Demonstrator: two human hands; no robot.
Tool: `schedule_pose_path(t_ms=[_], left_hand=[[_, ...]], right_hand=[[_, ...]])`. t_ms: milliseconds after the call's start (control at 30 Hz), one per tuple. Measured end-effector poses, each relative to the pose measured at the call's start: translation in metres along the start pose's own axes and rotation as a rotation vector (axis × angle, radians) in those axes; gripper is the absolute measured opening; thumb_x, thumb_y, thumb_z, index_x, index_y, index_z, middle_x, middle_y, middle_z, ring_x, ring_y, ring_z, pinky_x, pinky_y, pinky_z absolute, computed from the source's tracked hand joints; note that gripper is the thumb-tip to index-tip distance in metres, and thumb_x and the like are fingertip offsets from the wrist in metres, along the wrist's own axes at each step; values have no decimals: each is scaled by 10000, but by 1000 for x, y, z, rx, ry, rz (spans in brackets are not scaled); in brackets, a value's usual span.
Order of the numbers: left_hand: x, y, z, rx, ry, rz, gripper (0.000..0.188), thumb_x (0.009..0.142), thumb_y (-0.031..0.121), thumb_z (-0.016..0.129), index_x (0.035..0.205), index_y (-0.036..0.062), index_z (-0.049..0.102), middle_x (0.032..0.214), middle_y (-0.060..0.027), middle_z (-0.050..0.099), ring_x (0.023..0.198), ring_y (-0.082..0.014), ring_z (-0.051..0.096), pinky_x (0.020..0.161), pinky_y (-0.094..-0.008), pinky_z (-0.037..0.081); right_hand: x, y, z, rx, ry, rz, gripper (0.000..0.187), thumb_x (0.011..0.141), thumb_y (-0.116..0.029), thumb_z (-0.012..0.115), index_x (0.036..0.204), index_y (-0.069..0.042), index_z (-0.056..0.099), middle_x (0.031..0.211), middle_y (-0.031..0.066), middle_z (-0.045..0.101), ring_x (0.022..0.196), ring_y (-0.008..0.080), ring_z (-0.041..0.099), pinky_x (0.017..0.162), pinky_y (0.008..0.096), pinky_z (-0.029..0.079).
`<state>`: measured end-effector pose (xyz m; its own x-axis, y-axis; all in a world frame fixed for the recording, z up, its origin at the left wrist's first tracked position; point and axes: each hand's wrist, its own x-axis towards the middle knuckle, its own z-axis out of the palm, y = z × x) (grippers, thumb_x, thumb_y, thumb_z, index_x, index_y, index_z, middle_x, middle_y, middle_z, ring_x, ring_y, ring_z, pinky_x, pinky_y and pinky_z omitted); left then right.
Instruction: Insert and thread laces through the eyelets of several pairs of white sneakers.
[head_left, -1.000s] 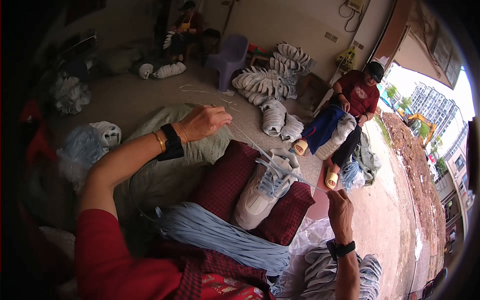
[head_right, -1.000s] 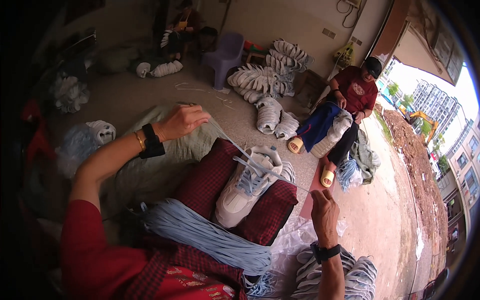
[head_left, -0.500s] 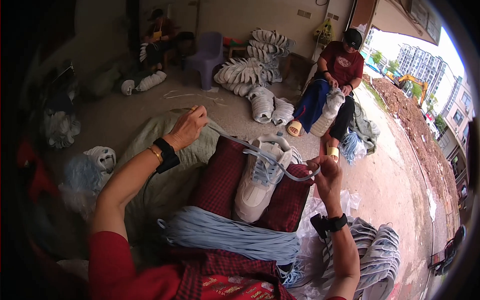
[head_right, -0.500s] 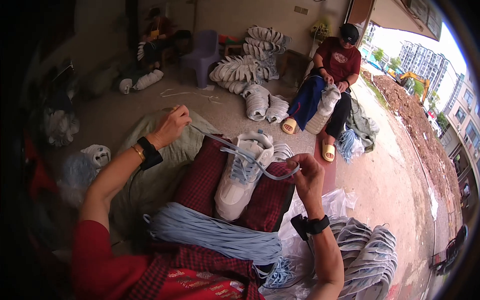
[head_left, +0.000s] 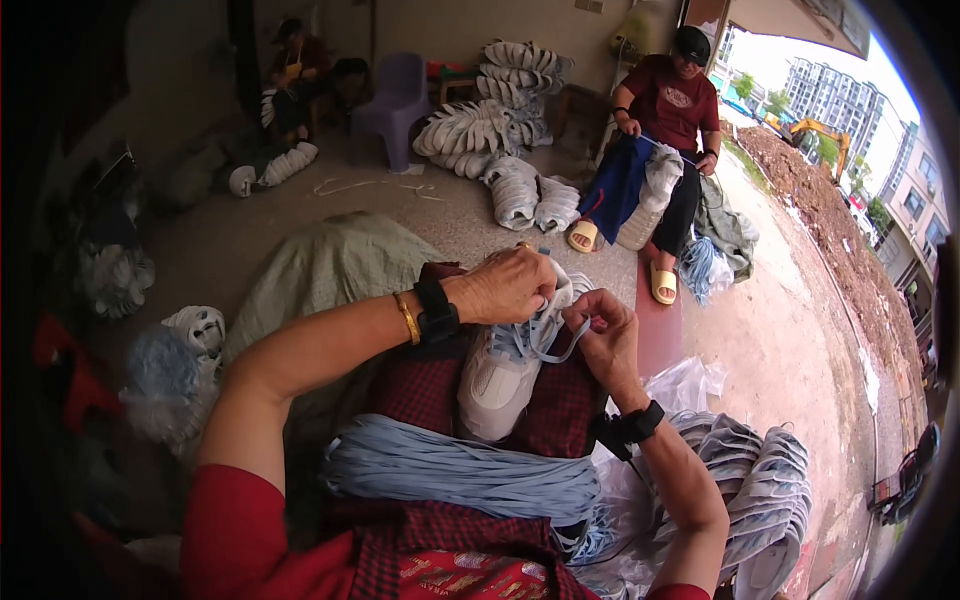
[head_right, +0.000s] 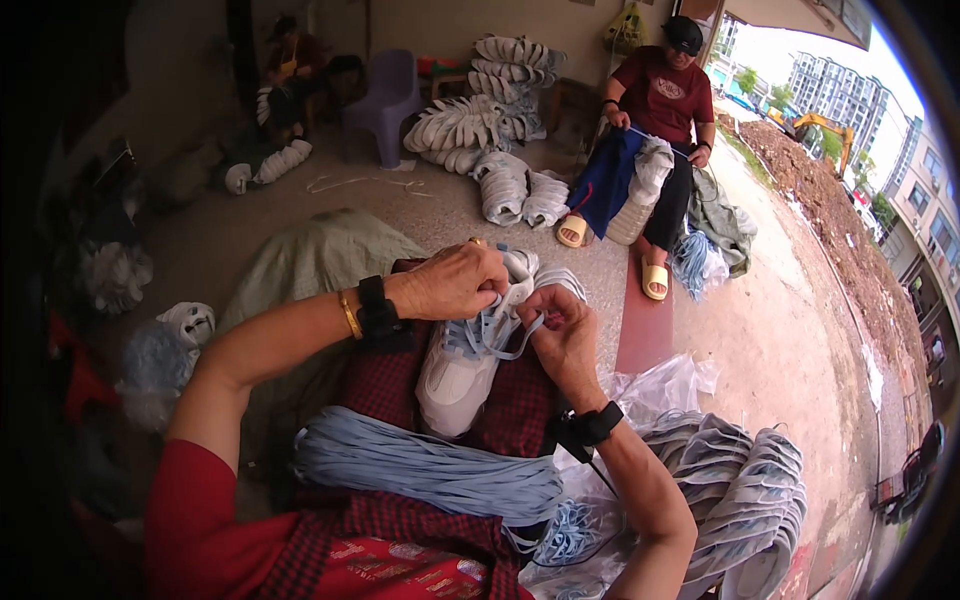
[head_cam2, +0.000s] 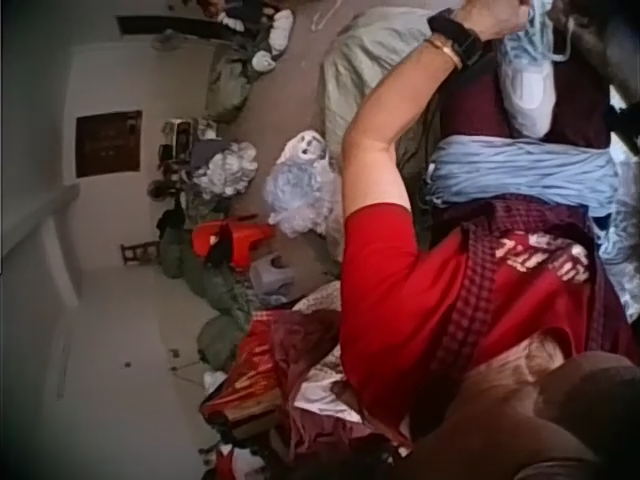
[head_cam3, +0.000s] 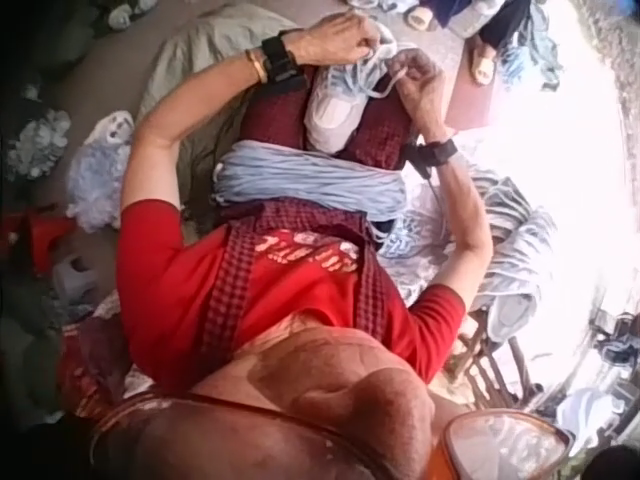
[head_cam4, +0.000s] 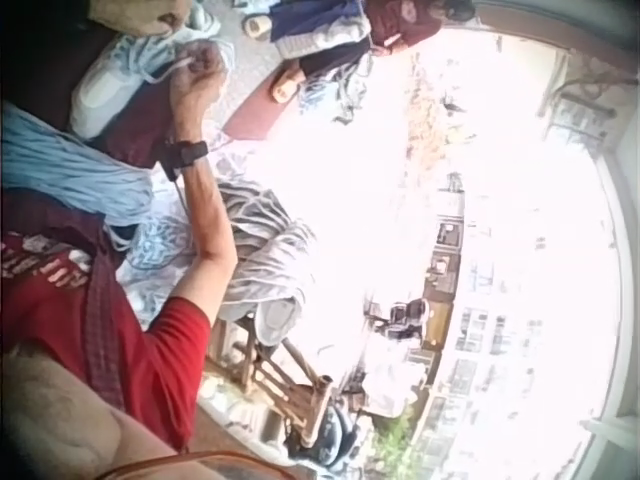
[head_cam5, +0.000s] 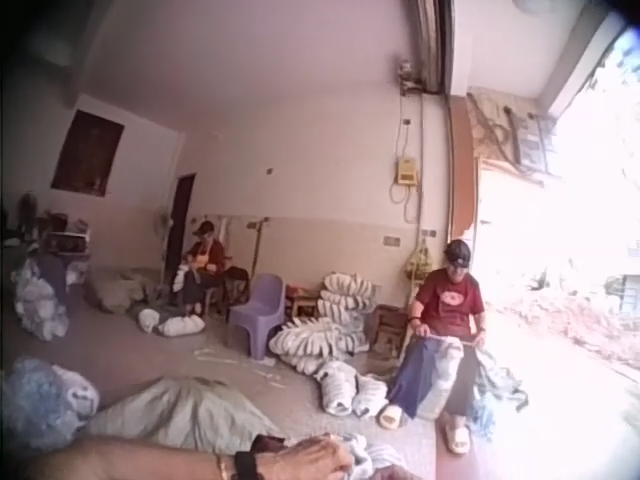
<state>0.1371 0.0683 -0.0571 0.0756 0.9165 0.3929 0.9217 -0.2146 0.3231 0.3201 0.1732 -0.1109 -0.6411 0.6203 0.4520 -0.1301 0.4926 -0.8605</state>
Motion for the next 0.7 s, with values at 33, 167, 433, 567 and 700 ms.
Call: schedule_pose_path(t_ms=[33, 167, 433, 567, 700], left_hand=[[0, -4, 2, -43, 16, 3, 104, 755, 84, 644, 816, 20, 699, 857, -169, 672, 857, -345, 659, 790, -431, 514], [10, -4, 4, -126, -14, 19, 130, 737, 45, 640, 833, -2, 715, 813, -146, 665, 779, -294, 665, 696, -394, 510], [5, -15, 7, -255, -20, 49, 236, 713, 42, 640, 921, 11, 746, 805, -137, 673, 763, -251, 659, 690, -371, 508], [9, -11, 11, -178, -104, 7, 169, 686, 84, 607, 788, 9, 719, 776, -161, 687, 762, -314, 678, 734, -400, 527], [12, 0, 11, 96, 6, 103, 152, 631, 99, 612, 733, 38, 707, 761, -176, 694, 760, -348, 689, 722, -448, 537]], right_hand=[[0, -8, 1, -25, 14, -12, 76, 824, -72, 715, 817, -29, 653, 739, -34, 632, 689, 34, 523, 619, 226, 424], [1, 1, -1, 13, 40, 31, 78, 808, -52, 703, 810, -15, 634, 702, -13, 609, 649, 74, 533, 603, 257, 440], [31, -22, -12, -287, -218, 29, 249, 744, -13, 741, 980, -13, 662, 660, 54, 658, 583, 110, 602, 537, 290, 464], [37, -39, -16, -289, -401, 198, 348, 772, -44, 774, 1091, -2, 641, 694, 54, 686, 564, 86, 613, 476, 247, 458], [22, -29, -20, -468, -359, -35, 315, 770, -73, 785, 1051, -27, 649, 684, 53, 663, 603, 118, 634, 521, 295, 485]])
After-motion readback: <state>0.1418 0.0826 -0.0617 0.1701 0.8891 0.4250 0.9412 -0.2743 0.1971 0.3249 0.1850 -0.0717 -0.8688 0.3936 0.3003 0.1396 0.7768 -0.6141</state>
